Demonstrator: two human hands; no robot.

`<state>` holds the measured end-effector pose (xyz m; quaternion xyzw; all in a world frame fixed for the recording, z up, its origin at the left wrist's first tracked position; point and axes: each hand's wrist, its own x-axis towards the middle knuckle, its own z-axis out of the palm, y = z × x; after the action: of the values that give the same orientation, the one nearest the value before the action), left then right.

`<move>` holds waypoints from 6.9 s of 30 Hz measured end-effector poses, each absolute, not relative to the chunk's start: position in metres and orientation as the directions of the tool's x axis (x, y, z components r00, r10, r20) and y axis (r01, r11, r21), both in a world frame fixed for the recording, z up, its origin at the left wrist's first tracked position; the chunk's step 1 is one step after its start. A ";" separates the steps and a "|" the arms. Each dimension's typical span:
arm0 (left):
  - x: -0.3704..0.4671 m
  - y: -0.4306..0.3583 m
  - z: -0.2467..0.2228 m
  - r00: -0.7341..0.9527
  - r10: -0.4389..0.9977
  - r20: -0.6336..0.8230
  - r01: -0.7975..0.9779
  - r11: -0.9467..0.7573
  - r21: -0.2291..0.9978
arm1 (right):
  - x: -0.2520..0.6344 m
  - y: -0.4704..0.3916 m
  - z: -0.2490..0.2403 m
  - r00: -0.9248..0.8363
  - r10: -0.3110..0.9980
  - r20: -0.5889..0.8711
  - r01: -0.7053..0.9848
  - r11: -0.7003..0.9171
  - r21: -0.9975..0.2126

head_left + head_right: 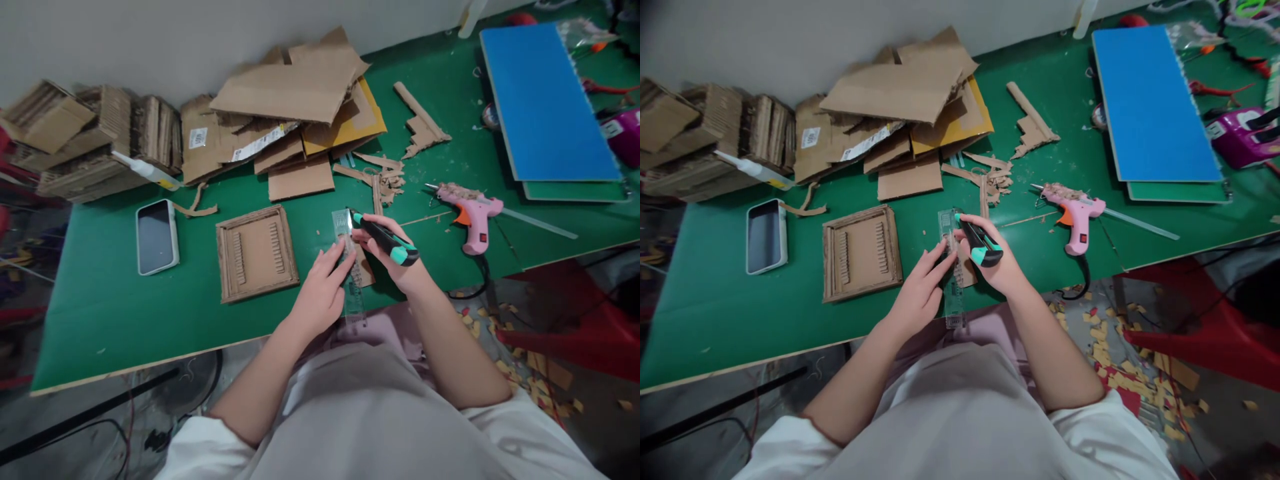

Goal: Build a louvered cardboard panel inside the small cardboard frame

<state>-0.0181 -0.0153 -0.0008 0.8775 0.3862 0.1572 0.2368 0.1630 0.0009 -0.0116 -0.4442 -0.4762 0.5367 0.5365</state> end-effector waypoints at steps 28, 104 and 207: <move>-0.031 -0.016 -0.010 0.767 0.604 0.215 0.540 -0.790 0.290 | 0.144 -0.016 -0.010 0.040 0.998 0.046 -0.116 0.050 -0.992; -0.008 -0.025 -0.005 0.622 0.770 0.143 0.692 -0.626 0.359 | 0.153 -0.013 -0.017 0.202 0.979 0.020 -0.344 0.090 -0.935; -0.007 -0.025 -0.006 0.593 0.792 0.142 0.691 -0.592 0.415 | 0.152 -0.038 0.004 0.152 0.962 0.229 0.420 0.147 -0.895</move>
<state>-0.0073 -0.0250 -0.0061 0.8780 0.4224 0.1580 0.1603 0.1525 -0.0381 0.0041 -0.5888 -0.5867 0.2827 0.4787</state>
